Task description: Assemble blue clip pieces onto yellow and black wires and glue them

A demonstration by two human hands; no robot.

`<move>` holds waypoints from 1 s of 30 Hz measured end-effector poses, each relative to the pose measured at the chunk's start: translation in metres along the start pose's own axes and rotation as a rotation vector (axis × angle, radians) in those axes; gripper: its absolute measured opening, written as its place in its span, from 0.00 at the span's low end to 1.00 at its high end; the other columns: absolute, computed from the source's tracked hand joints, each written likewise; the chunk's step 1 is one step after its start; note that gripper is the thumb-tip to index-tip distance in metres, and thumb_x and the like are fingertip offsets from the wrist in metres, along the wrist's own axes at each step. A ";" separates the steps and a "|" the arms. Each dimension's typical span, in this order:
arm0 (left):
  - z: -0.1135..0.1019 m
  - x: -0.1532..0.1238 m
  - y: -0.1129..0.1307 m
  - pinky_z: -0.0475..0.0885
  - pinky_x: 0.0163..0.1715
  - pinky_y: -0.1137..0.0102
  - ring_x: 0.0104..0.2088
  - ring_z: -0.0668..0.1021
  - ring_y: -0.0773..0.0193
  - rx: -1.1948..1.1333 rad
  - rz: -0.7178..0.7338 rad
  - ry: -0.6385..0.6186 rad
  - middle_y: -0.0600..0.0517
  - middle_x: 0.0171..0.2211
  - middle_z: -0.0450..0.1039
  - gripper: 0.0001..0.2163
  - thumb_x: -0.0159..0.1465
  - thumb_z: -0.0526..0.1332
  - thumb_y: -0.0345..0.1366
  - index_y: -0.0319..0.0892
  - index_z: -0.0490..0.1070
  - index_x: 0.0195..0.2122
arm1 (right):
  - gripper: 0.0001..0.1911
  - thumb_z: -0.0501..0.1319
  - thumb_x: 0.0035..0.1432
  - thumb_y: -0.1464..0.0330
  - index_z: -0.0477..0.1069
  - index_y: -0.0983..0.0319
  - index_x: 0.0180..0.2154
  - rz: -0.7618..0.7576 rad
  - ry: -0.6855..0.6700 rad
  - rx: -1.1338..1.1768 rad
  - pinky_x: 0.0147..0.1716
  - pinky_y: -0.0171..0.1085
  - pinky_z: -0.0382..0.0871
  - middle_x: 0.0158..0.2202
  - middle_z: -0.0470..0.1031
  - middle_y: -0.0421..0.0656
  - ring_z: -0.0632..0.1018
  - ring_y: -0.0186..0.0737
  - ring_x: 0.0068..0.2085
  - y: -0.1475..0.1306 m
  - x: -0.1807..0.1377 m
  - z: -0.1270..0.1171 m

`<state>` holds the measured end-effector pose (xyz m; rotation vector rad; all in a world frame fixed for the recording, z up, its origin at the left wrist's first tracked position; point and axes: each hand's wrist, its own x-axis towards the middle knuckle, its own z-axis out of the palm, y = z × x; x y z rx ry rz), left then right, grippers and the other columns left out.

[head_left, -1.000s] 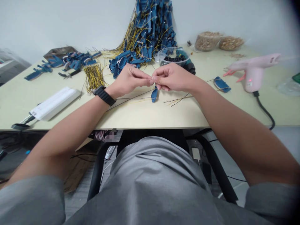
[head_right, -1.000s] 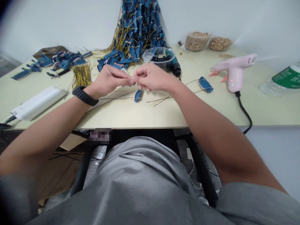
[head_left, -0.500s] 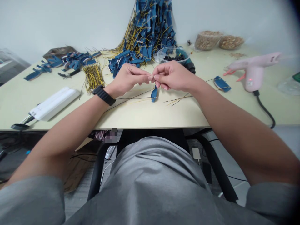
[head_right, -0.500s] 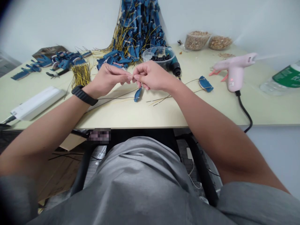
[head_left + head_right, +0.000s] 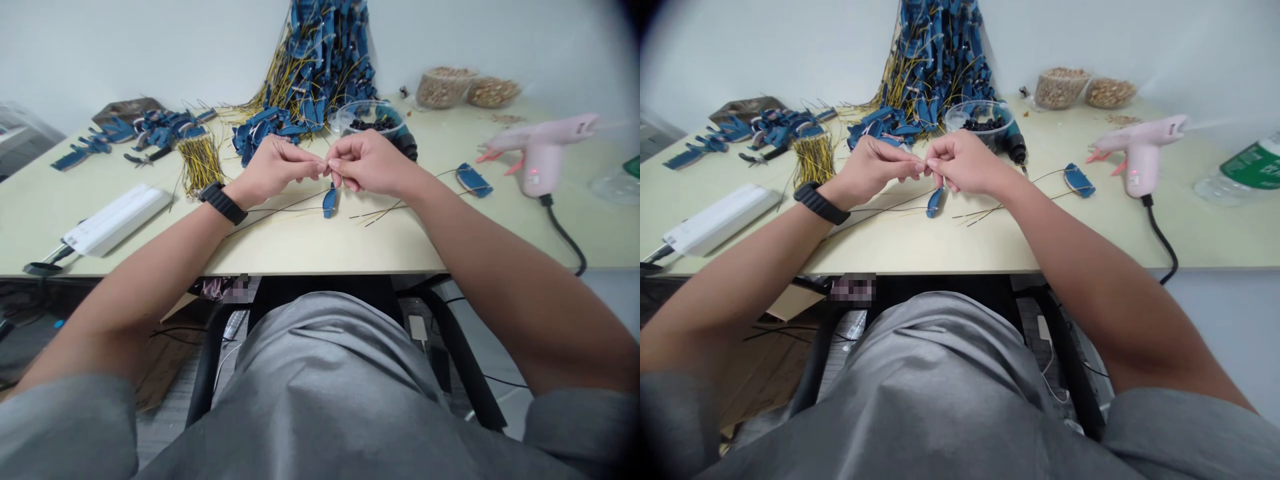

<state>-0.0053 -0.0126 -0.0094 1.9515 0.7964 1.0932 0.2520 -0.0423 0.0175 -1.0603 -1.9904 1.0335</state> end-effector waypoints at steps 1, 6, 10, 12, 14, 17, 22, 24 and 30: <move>0.000 0.000 0.000 0.71 0.34 0.65 0.31 0.79 0.62 0.003 -0.002 0.002 0.48 0.33 0.91 0.06 0.69 0.87 0.43 0.50 0.99 0.36 | 0.20 0.78 0.81 0.74 0.79 0.55 0.34 -0.001 0.005 -0.013 0.27 0.39 0.66 0.29 0.83 0.38 0.71 0.35 0.24 0.000 0.000 0.000; 0.000 -0.001 0.000 0.72 0.34 0.67 0.31 0.80 0.63 0.018 -0.035 0.016 0.47 0.33 0.92 0.06 0.68 0.88 0.41 0.48 0.99 0.37 | 0.20 0.76 0.83 0.73 0.81 0.55 0.34 -0.007 0.014 -0.072 0.28 0.40 0.66 0.29 0.83 0.38 0.72 0.36 0.24 0.002 0.001 0.001; 0.000 -0.002 0.001 0.72 0.34 0.67 0.31 0.79 0.62 0.026 -0.040 0.014 0.48 0.32 0.91 0.07 0.69 0.87 0.42 0.47 0.99 0.37 | 0.17 0.77 0.82 0.70 0.82 0.54 0.36 -0.008 0.016 -0.106 0.29 0.41 0.68 0.29 0.83 0.38 0.72 0.37 0.25 0.003 0.001 -0.001; -0.001 -0.002 0.003 0.70 0.33 0.67 0.31 0.78 0.63 0.023 -0.027 0.006 0.48 0.32 0.90 0.06 0.70 0.86 0.42 0.48 0.99 0.38 | 0.17 0.77 0.82 0.70 0.81 0.54 0.36 -0.010 0.019 -0.124 0.31 0.42 0.70 0.29 0.83 0.38 0.73 0.38 0.25 0.002 0.001 -0.001; -0.001 -0.002 0.003 0.68 0.32 0.66 0.31 0.78 0.63 0.019 -0.015 0.001 0.48 0.32 0.90 0.05 0.70 0.86 0.42 0.49 1.00 0.38 | 0.17 0.77 0.81 0.70 0.80 0.54 0.36 -0.014 0.024 -0.140 0.32 0.42 0.71 0.29 0.83 0.38 0.74 0.39 0.25 0.002 0.001 -0.002; -0.001 -0.002 0.004 0.68 0.32 0.66 0.31 0.78 0.62 0.015 -0.017 0.001 0.48 0.32 0.90 0.05 0.71 0.86 0.42 0.49 1.00 0.38 | 0.16 0.77 0.80 0.67 0.80 0.53 0.36 -0.019 0.024 -0.165 0.33 0.44 0.73 0.30 0.84 0.40 0.76 0.41 0.27 0.002 0.000 -0.002; 0.001 -0.003 0.005 0.71 0.34 0.67 0.31 0.79 0.64 0.024 -0.050 0.005 0.48 0.32 0.90 0.06 0.72 0.86 0.37 0.46 0.98 0.36 | 0.15 0.77 0.79 0.62 0.81 0.53 0.35 -0.065 0.048 -0.297 0.38 0.45 0.77 0.30 0.85 0.42 0.84 0.47 0.33 0.005 0.001 -0.002; 0.002 -0.002 0.005 0.72 0.34 0.67 0.31 0.79 0.64 0.027 -0.074 0.009 0.48 0.33 0.90 0.07 0.72 0.86 0.36 0.45 0.97 0.35 | 0.14 0.76 0.78 0.62 0.83 0.53 0.35 -0.087 0.061 -0.362 0.40 0.46 0.78 0.30 0.86 0.42 0.86 0.49 0.35 0.004 0.000 -0.001; 0.003 -0.001 0.003 0.74 0.33 0.70 0.31 0.80 0.65 -0.006 -0.099 -0.001 0.49 0.32 0.89 0.05 0.72 0.84 0.33 0.43 0.97 0.37 | 0.09 0.75 0.75 0.63 0.88 0.52 0.37 -0.079 0.066 -0.473 0.41 0.47 0.80 0.31 0.88 0.43 0.89 0.53 0.39 -0.006 -0.005 0.000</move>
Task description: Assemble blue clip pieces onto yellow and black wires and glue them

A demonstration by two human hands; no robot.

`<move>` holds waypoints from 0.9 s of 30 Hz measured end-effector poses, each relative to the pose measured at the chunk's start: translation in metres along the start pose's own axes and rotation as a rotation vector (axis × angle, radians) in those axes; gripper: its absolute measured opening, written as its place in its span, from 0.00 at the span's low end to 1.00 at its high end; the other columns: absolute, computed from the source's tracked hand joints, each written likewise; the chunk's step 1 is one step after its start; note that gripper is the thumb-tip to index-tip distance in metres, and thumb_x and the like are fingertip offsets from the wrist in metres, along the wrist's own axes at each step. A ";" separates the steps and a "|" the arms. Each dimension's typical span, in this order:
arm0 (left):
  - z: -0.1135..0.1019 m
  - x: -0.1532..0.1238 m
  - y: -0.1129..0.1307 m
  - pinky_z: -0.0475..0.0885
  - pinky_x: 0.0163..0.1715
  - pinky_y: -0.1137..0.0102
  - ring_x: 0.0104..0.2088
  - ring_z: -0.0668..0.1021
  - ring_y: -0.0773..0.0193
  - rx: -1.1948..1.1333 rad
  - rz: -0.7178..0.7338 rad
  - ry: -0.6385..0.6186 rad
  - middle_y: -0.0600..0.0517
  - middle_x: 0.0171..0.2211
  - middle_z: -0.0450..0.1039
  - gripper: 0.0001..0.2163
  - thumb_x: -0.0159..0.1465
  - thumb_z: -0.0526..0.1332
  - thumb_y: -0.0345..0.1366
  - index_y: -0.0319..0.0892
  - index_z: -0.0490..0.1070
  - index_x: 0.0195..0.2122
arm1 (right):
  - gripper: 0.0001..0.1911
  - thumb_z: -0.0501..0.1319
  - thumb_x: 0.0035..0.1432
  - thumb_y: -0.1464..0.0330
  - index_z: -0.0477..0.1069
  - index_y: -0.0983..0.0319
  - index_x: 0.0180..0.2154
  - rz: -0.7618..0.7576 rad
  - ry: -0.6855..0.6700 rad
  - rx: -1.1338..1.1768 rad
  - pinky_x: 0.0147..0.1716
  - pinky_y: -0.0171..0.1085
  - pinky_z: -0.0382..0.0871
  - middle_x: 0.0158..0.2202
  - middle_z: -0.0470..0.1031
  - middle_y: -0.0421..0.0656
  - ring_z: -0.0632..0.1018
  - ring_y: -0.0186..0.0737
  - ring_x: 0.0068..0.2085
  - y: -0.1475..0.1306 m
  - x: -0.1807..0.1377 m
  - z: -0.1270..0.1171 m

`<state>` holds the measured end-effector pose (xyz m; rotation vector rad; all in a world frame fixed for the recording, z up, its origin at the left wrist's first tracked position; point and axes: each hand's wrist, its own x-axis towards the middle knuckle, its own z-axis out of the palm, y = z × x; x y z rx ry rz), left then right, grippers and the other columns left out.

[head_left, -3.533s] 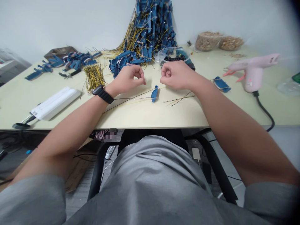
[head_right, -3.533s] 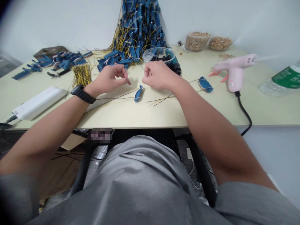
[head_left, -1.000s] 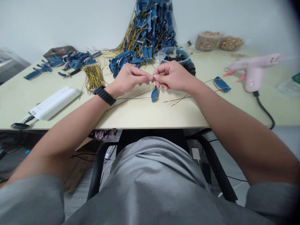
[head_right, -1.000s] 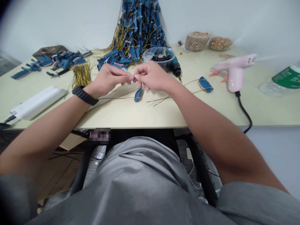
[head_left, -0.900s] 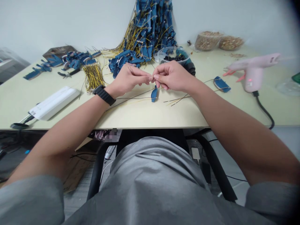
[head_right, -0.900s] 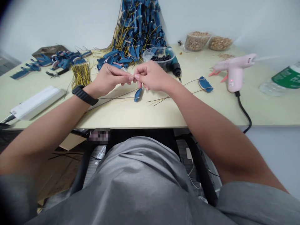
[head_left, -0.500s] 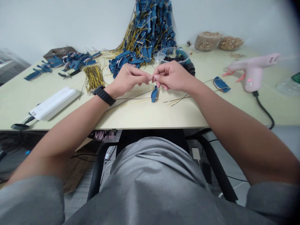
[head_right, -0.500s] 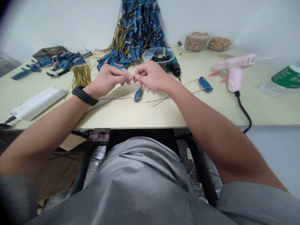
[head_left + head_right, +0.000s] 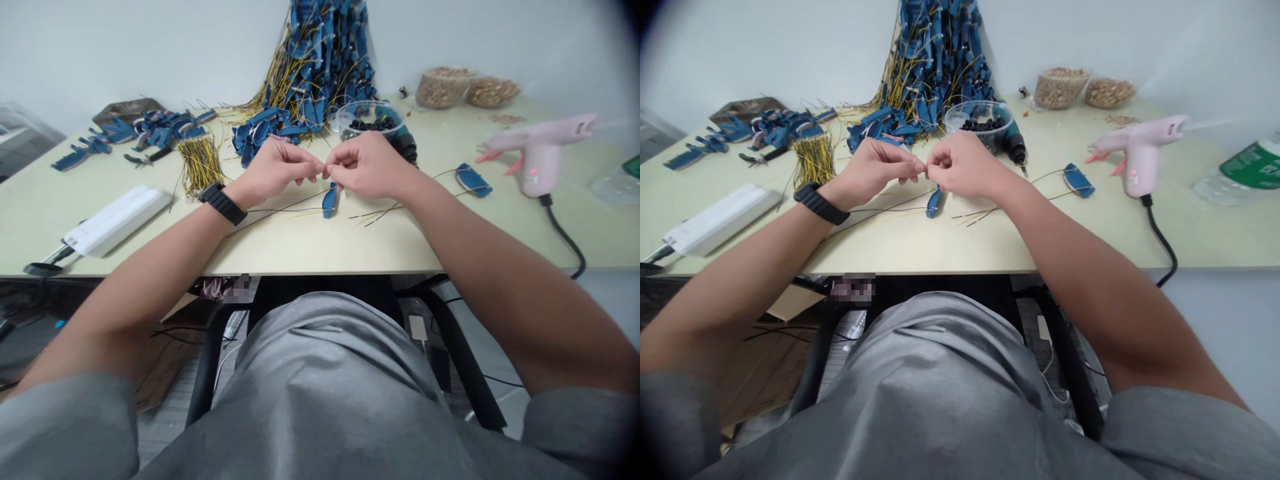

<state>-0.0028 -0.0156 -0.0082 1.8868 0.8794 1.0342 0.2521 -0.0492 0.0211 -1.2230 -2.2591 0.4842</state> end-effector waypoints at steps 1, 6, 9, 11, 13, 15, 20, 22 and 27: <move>0.000 0.000 -0.001 0.74 0.33 0.70 0.31 0.80 0.65 -0.002 -0.002 -0.003 0.49 0.33 0.90 0.05 0.72 0.84 0.33 0.43 0.97 0.37 | 0.08 0.76 0.74 0.63 0.88 0.52 0.37 0.008 -0.004 -0.010 0.41 0.47 0.81 0.31 0.89 0.43 0.89 0.54 0.39 -0.002 -0.001 -0.001; 0.001 -0.002 0.000 0.75 0.33 0.70 0.31 0.81 0.65 -0.012 -0.028 -0.027 0.48 0.34 0.90 0.05 0.73 0.85 0.34 0.43 0.97 0.38 | 0.09 0.74 0.70 0.69 0.88 0.54 0.34 0.036 -0.017 -0.001 0.37 0.45 0.77 0.28 0.87 0.44 0.87 0.52 0.36 -0.011 -0.005 -0.004; 0.003 -0.003 0.003 0.76 0.34 0.70 0.31 0.81 0.65 -0.049 -0.030 -0.027 0.48 0.33 0.89 0.06 0.73 0.84 0.33 0.43 0.97 0.37 | 0.16 0.70 0.68 0.78 0.86 0.55 0.30 0.036 0.003 0.038 0.36 0.44 0.71 0.24 0.83 0.42 0.83 0.47 0.32 -0.014 -0.005 -0.004; 0.004 -0.003 0.004 0.76 0.34 0.69 0.31 0.80 0.65 -0.072 -0.036 -0.019 0.48 0.32 0.89 0.06 0.73 0.84 0.33 0.44 0.97 0.37 | 0.18 0.69 0.66 0.81 0.85 0.55 0.28 0.038 0.020 0.066 0.37 0.45 0.70 0.24 0.82 0.41 0.81 0.46 0.31 -0.015 -0.005 -0.004; 0.006 -0.003 0.005 0.76 0.34 0.69 0.31 0.80 0.64 -0.084 -0.046 -0.014 0.47 0.32 0.89 0.06 0.73 0.83 0.34 0.45 0.97 0.36 | 0.19 0.70 0.65 0.81 0.84 0.55 0.27 0.036 0.032 0.077 0.38 0.45 0.71 0.24 0.82 0.41 0.81 0.47 0.31 -0.014 -0.004 -0.003; 0.006 -0.003 0.005 0.77 0.34 0.68 0.31 0.80 0.63 -0.097 -0.060 -0.015 0.47 0.32 0.89 0.07 0.73 0.83 0.34 0.46 0.97 0.36 | 0.19 0.70 0.64 0.81 0.84 0.55 0.26 0.028 0.035 0.066 0.38 0.46 0.70 0.24 0.81 0.40 0.81 0.48 0.31 -0.013 -0.004 -0.002; 0.006 -0.002 0.000 0.78 0.38 0.68 0.33 0.82 0.63 -0.164 -0.082 -0.020 0.47 0.32 0.87 0.10 0.74 0.83 0.36 0.45 0.94 0.33 | 0.17 0.73 0.63 0.79 0.84 0.54 0.26 0.009 0.057 0.027 0.37 0.46 0.71 0.23 0.80 0.41 0.81 0.48 0.32 -0.009 -0.004 -0.003; 0.006 -0.002 -0.002 0.77 0.39 0.68 0.34 0.81 0.63 -0.204 -0.075 -0.029 0.47 0.33 0.87 0.13 0.76 0.83 0.38 0.44 0.93 0.32 | 0.13 0.76 0.64 0.74 0.84 0.54 0.28 0.001 0.062 0.024 0.37 0.47 0.75 0.24 0.81 0.42 0.82 0.49 0.33 -0.008 -0.003 -0.004; 0.005 -0.001 -0.002 0.75 0.37 0.70 0.31 0.77 0.68 -0.285 -0.085 -0.051 0.47 0.34 0.88 0.07 0.76 0.83 0.36 0.44 0.98 0.39 | 0.12 0.80 0.64 0.67 0.83 0.54 0.29 0.003 0.082 0.041 0.37 0.48 0.78 0.25 0.80 0.43 0.84 0.52 0.34 -0.006 -0.003 -0.003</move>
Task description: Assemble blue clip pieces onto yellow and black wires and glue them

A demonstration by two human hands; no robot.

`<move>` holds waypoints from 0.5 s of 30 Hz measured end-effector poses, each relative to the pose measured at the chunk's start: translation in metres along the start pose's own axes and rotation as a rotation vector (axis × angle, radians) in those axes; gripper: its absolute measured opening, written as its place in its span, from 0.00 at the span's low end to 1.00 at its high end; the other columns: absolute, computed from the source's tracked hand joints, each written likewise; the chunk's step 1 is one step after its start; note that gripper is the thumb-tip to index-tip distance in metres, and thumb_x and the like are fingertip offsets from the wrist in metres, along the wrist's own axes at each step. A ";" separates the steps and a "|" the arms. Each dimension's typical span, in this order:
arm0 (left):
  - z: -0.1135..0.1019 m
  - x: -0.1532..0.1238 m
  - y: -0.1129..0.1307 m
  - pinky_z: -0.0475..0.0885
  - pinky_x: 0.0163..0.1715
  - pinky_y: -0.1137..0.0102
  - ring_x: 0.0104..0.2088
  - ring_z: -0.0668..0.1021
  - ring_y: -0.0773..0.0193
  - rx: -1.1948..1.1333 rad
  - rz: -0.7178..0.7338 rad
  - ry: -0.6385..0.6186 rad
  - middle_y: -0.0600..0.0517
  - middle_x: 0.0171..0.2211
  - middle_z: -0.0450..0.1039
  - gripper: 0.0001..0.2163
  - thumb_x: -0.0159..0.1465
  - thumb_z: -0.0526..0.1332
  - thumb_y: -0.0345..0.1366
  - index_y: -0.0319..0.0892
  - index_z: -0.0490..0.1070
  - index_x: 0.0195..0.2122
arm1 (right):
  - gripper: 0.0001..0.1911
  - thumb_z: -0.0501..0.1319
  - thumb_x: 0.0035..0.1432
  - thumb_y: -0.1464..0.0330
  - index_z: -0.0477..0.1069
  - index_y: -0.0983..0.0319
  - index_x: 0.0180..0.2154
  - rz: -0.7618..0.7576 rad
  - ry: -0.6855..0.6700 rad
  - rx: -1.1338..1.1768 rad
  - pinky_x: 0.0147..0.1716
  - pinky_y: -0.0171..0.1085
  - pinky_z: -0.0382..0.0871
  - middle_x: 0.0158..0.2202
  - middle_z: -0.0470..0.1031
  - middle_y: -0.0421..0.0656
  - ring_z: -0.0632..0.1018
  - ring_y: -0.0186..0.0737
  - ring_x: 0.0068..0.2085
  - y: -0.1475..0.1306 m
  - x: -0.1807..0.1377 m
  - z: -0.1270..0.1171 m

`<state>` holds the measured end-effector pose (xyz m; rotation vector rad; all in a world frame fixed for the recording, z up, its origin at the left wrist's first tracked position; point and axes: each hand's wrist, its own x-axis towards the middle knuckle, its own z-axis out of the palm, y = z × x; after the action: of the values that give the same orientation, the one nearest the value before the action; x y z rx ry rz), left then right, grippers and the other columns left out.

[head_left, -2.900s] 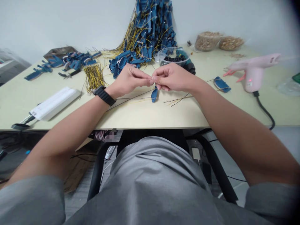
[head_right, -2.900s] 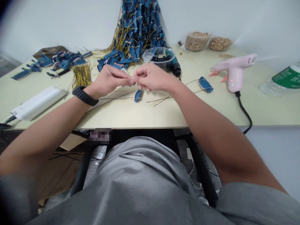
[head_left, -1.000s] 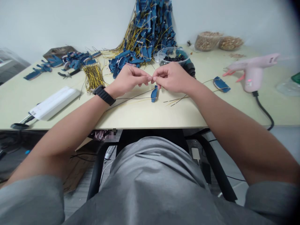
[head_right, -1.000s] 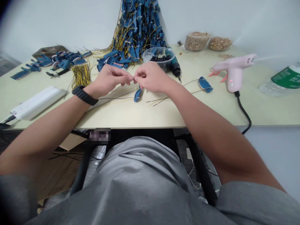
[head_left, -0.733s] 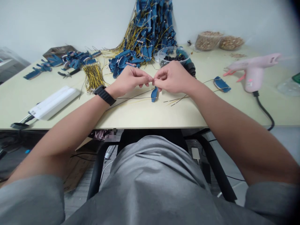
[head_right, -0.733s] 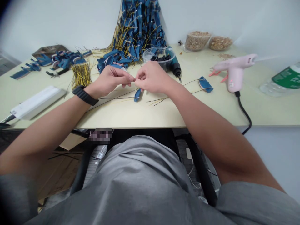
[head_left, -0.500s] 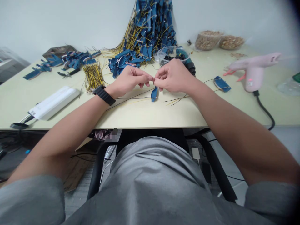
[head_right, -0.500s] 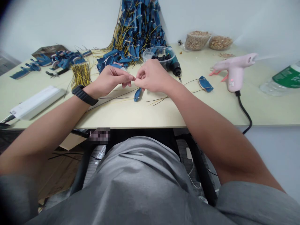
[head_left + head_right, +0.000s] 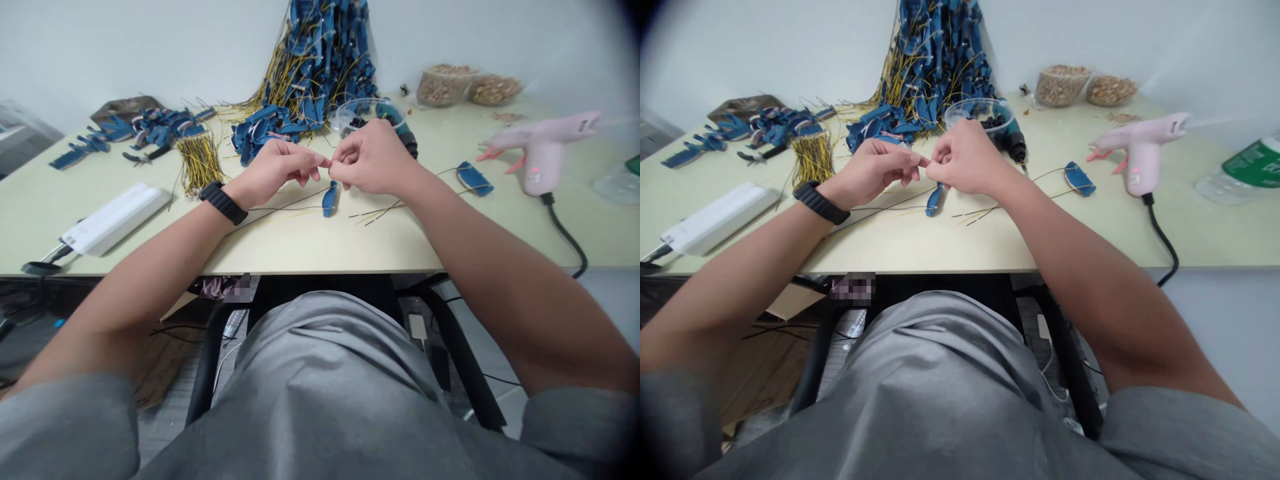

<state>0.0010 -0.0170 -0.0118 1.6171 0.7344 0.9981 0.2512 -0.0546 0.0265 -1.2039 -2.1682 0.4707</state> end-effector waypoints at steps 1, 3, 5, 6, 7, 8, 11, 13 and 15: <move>0.000 0.000 0.000 0.75 0.37 0.70 0.30 0.76 0.68 -0.006 -0.005 -0.002 0.47 0.34 0.88 0.06 0.75 0.82 0.35 0.44 0.99 0.39 | 0.12 0.79 0.64 0.68 0.83 0.54 0.29 0.003 0.003 0.008 0.37 0.48 0.78 0.25 0.80 0.43 0.84 0.52 0.35 0.000 0.000 0.000; 0.000 0.001 0.000 0.75 0.36 0.71 0.30 0.77 0.68 -0.019 -0.012 -0.002 0.46 0.35 0.89 0.07 0.75 0.82 0.34 0.44 0.99 0.38 | 0.11 0.79 0.63 0.68 0.83 0.54 0.29 0.009 0.009 0.019 0.37 0.48 0.77 0.25 0.80 0.43 0.84 0.53 0.35 0.000 0.000 0.001; 0.001 0.001 0.000 0.76 0.36 0.71 0.31 0.77 0.68 -0.028 -0.023 -0.001 0.46 0.36 0.90 0.07 0.74 0.82 0.35 0.45 0.98 0.37 | 0.09 0.79 0.63 0.67 0.84 0.53 0.30 0.012 0.014 0.023 0.37 0.49 0.77 0.25 0.80 0.44 0.85 0.54 0.37 0.000 0.001 0.002; 0.000 0.002 0.000 0.76 0.36 0.71 0.31 0.77 0.67 -0.029 -0.029 0.003 0.46 0.36 0.91 0.07 0.73 0.83 0.36 0.45 0.98 0.36 | 0.09 0.78 0.63 0.67 0.84 0.53 0.31 0.013 0.018 0.022 0.37 0.49 0.77 0.25 0.80 0.44 0.85 0.55 0.38 0.001 0.001 0.002; 0.000 0.002 0.000 0.76 0.35 0.71 0.31 0.77 0.67 -0.029 -0.032 0.013 0.45 0.37 0.92 0.07 0.72 0.84 0.36 0.45 0.97 0.35 | 0.08 0.78 0.63 0.67 0.84 0.53 0.31 0.013 0.023 0.018 0.38 0.49 0.77 0.25 0.81 0.44 0.85 0.56 0.38 0.001 0.001 0.002; 0.000 0.002 0.000 0.76 0.35 0.71 0.31 0.77 0.67 -0.031 -0.029 0.026 0.45 0.38 0.92 0.08 0.71 0.85 0.37 0.45 0.96 0.34 | 0.08 0.78 0.62 0.67 0.84 0.53 0.30 0.012 0.028 0.010 0.38 0.49 0.77 0.25 0.81 0.44 0.86 0.56 0.38 0.002 0.002 0.001; -0.003 0.002 0.003 0.75 0.33 0.72 0.32 0.77 0.68 -0.050 -0.006 0.055 0.44 0.40 0.92 0.09 0.68 0.87 0.39 0.43 0.96 0.33 | 0.10 0.77 0.63 0.69 0.82 0.53 0.29 0.003 0.047 -0.018 0.41 0.50 0.79 0.25 0.80 0.43 0.86 0.55 0.38 0.004 0.002 0.001; -0.005 0.002 0.005 0.75 0.34 0.72 0.32 0.78 0.67 -0.063 -0.001 0.047 0.45 0.37 0.90 0.08 0.68 0.87 0.39 0.42 0.97 0.37 | 0.10 0.75 0.64 0.71 0.82 0.53 0.30 0.000 0.058 -0.021 0.43 0.49 0.78 0.25 0.79 0.42 0.85 0.54 0.38 0.004 0.003 0.002; -0.005 0.002 0.007 0.76 0.35 0.72 0.32 0.79 0.66 -0.067 -0.022 0.038 0.47 0.34 0.87 0.07 0.67 0.88 0.38 0.42 0.98 0.41 | 0.09 0.74 0.66 0.72 0.83 0.54 0.32 0.001 0.059 -0.017 0.44 0.48 0.78 0.26 0.80 0.41 0.85 0.52 0.38 0.005 0.003 0.002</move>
<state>-0.0030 -0.0149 -0.0043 1.5332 0.7357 1.0291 0.2516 -0.0499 0.0229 -1.2128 -2.1256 0.4130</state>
